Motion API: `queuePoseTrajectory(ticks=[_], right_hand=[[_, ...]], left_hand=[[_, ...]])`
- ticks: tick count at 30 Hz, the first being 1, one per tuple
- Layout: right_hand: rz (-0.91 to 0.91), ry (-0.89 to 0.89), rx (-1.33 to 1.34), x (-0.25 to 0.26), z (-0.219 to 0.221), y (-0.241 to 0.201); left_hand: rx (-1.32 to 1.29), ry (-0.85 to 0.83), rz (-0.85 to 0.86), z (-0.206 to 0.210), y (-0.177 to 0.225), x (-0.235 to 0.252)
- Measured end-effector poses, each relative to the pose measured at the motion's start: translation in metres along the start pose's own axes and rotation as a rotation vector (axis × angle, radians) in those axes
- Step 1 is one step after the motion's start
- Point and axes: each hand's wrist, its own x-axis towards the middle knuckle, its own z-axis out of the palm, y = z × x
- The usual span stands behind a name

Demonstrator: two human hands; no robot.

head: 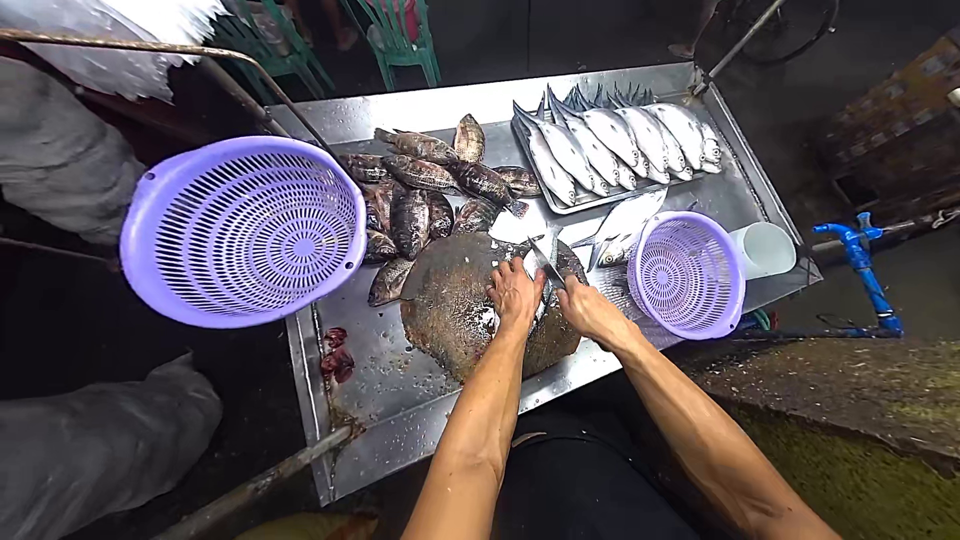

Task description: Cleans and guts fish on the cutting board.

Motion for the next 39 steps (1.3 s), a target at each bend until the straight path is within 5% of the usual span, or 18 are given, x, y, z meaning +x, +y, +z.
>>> queuePoseTrajectory(ticks=[3, 9, 14, 18, 21, 28, 33, 39], right_hand=[[0.045, -0.086, -0.06, -0.027, -0.004, 0.008], [-0.063, 0.059, 0.024, 0.057, -0.008, -0.022], [0.023, -0.1, -0.077, 0.01, -0.023, -0.008], [-0.018, 0.041, 0.036, 0.06, -0.008, -0.035], [-0.053, -0.027, 0.048, 0.054, -0.022, -0.022], [0.008, -0.04, 0.036, 0.034, -0.005, -0.004], [-0.002, 0.027, 0.061, 0.028, 0.011, 0.005], [-0.002, 0.022, 0.071, 0.029, 0.014, 0.006]], left_hand=[[0.013, -0.007, -0.002, -0.003, 0.004, 0.003], [-0.015, -0.025, 0.001, -0.007, 0.003, 0.007], [0.011, -0.027, 0.028, -0.004, 0.001, 0.005], [0.002, -0.046, 0.041, -0.01, -0.002, 0.001], [-0.003, -0.032, 0.063, -0.005, -0.007, 0.0], [-0.703, -0.208, -0.055, -0.05, -0.063, 0.033], [-0.533, -0.11, -0.06, -0.079, -0.108, 0.044], [-0.361, -0.09, 0.062, -0.046, -0.069, 0.01]])
